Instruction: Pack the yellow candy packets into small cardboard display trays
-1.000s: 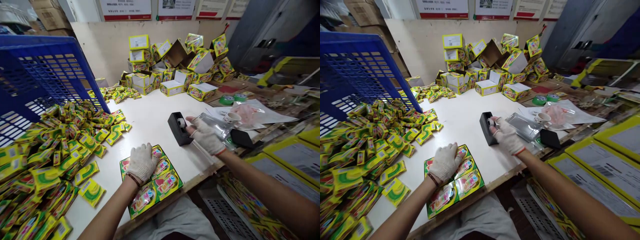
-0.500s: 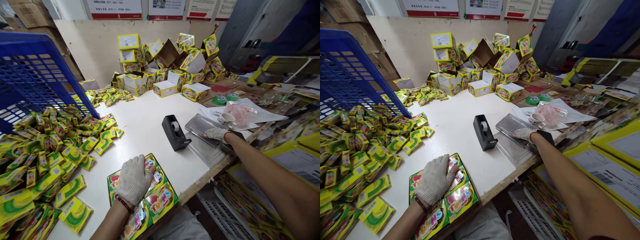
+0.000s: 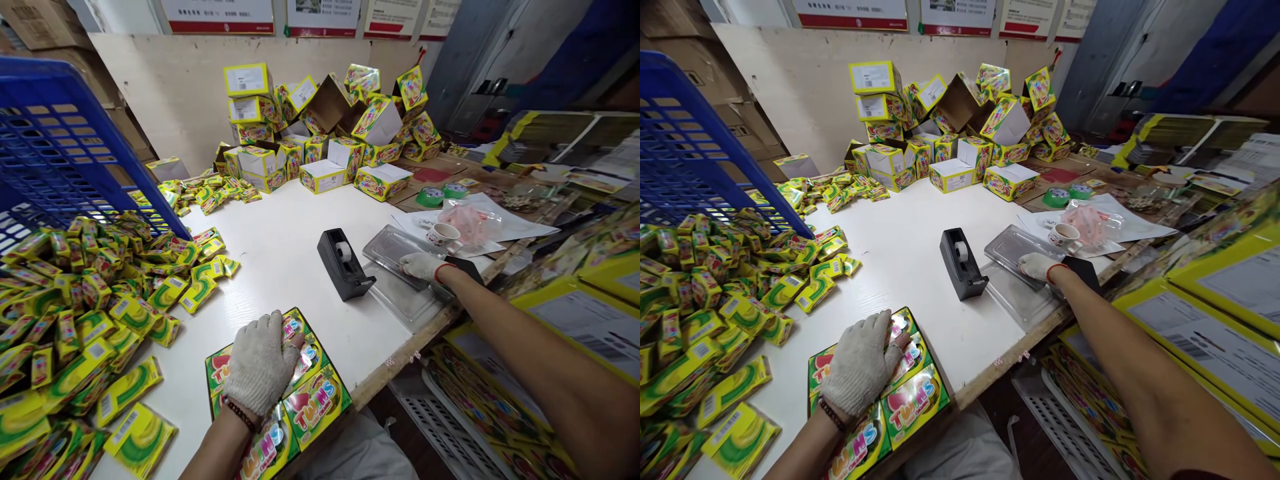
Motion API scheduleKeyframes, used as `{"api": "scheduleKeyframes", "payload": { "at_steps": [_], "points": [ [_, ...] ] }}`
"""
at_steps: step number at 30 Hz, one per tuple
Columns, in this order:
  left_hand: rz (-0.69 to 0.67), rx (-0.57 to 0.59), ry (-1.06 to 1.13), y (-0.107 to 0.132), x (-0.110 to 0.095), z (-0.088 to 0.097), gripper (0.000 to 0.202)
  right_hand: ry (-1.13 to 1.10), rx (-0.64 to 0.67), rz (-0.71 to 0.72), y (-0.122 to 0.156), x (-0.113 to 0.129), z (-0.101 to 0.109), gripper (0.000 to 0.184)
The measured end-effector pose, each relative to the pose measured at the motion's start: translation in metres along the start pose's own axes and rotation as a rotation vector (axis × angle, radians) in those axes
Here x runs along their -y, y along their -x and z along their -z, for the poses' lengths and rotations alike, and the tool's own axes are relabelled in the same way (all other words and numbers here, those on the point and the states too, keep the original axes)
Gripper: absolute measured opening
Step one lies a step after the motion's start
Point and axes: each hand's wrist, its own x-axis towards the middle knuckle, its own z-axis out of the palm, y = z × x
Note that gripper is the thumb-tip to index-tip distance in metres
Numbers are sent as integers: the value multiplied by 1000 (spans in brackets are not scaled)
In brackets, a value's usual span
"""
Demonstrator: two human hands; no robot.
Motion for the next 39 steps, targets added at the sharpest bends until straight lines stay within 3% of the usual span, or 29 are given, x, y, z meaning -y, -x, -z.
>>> {"api": "scheduleKeyframes", "payload": {
  "at_steps": [3, 5, 8, 11, 13, 15, 18, 20, 22, 24, 27, 31, 35, 39],
  "points": [
    [-9, -21, 3, 1, 1, 1, 40, 117, 68, -109, -1, -7, -4, 34],
    [-16, -41, 9, 2, 1, 1, 40, 194, 44, -180, -1, -10, 7, 24],
    [-26, -73, 55, 2, 2, -6, 42, 280, -91, -237, 1, -5, 42, 24],
    [-31, -187, 300, 1, 8, -17, 47, 325, -247, -184, 17, 25, 79, 29],
    [8, -352, 583, 0, 18, -14, 56, 307, -356, -2, 38, 58, 96, 22],
    [52, -538, 849, 2, 31, 6, 67, 136, -308, 308, 61, 96, 109, 8],
    [-28, -716, 1100, 14, 48, 61, 84, -165, 13, 704, 84, 146, 122, 20],
    [-69, -647, 1216, 28, 52, 95, 92, -253, 256, 760, 85, 172, 122, 28],
    [-14, -537, 1250, 41, 52, 112, 78, -306, 461, 664, 79, 192, 110, 27],
    [104, -494, 1229, 49, 54, 107, 49, -415, 572, 536, 68, 208, 84, 19],
    [283, -535, 1127, 46, 70, 69, 28, -551, 597, 486, 52, 219, 32, 12],
    [389, -428, 758, 23, 93, 19, 13, -376, 626, 400, 36, 219, -32, 15],
    [384, -327, 667, 14, 97, -6, 22, -314, 685, 347, 32, 213, -64, 28],
    [401, -286, 646, 33, 93, -16, 28, -352, 729, 286, 45, 198, -72, 32]
  ]
}}
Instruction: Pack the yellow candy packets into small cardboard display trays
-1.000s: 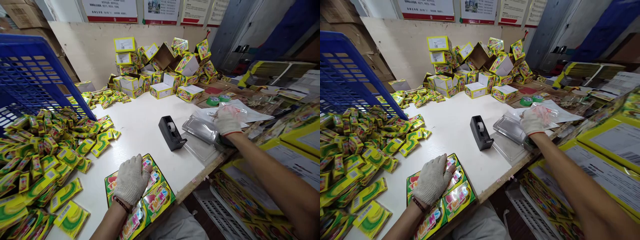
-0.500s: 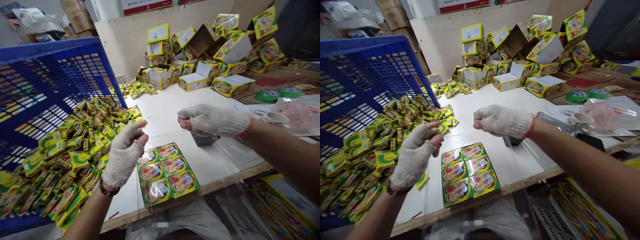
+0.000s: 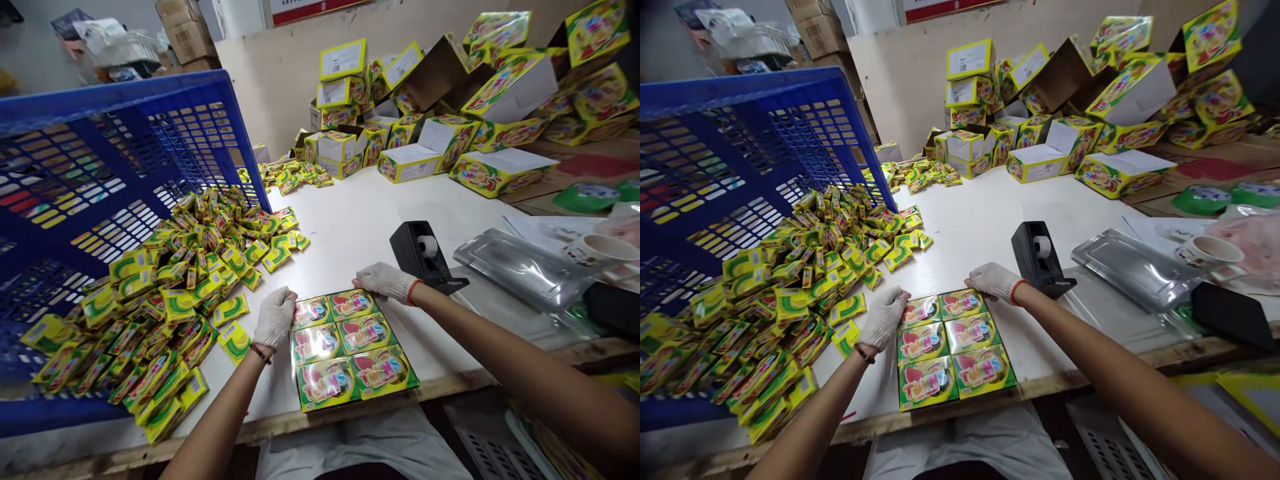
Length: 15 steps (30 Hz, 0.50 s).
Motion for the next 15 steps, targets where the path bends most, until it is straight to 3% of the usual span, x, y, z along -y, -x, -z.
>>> {"api": "scheduleKeyframes", "payload": {
  "at_steps": [5, 7, 10, 12, 15],
  "points": [
    [-13, -14, -53, 28, -5, 10, 19, -85, -50, 31, 22, -11, -14, 28],
    [-134, 24, -211, 32, -22, 9, 17, -92, -54, 35, 23, -11, -15, 29],
    [-461, 241, -445, 30, -57, -4, 20, -79, -37, 37, 17, -9, -13, 26],
    [-618, 353, -483, 28, -77, -18, 27, -73, -40, 42, 14, -9, -12, 22],
    [-666, 342, -491, 28, -93, -37, 40, -86, -77, 45, 26, -16, -16, 24]
  ]
}}
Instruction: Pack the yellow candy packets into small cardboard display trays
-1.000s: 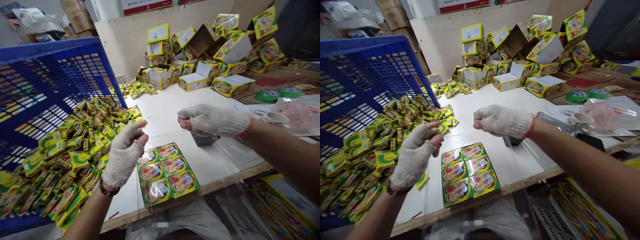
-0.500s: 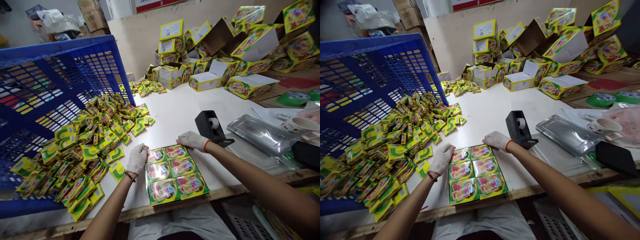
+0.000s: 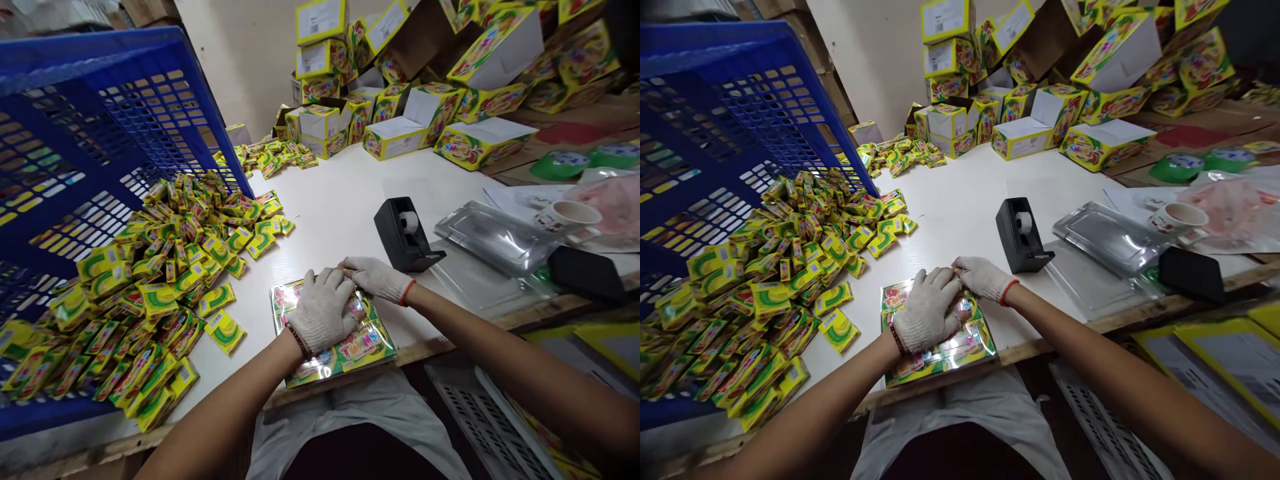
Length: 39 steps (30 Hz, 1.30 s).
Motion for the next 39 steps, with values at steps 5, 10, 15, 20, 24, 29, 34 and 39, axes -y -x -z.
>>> {"api": "scheduleKeyframes", "payload": {
  "at_steps": [5, 10, 15, 20, 24, 29, 34, 39],
  "points": [
    [-22, -21, -45, 1, -4, -7, 50, -171, -99, -27, 66, -25, -19, 50],
    [3, 2, -69, 1, -8, -4, 60, -611, -87, -91, 114, -50, -41, 70],
    [26, 34, -59, -2, -13, -4, 66, -834, -92, -126, 118, -56, -54, 54],
    [51, -6, -49, -3, -17, -7, 72, -817, -71, -183, 126, -52, -56, 51],
    [70, -22, -45, -5, -21, -8, 76, -665, 49, -174, 131, -54, -46, 43],
    [74, 4, -40, -5, -21, -8, 82, -231, -397, -80, 108, -70, 20, 29],
    [76, 18, -46, -5, -21, -9, 83, 144, -727, -203, 54, -90, 87, 23],
    [64, -3, -59, -4, -21, -10, 85, 109, -679, -234, 32, -86, 88, 17]
  ]
}}
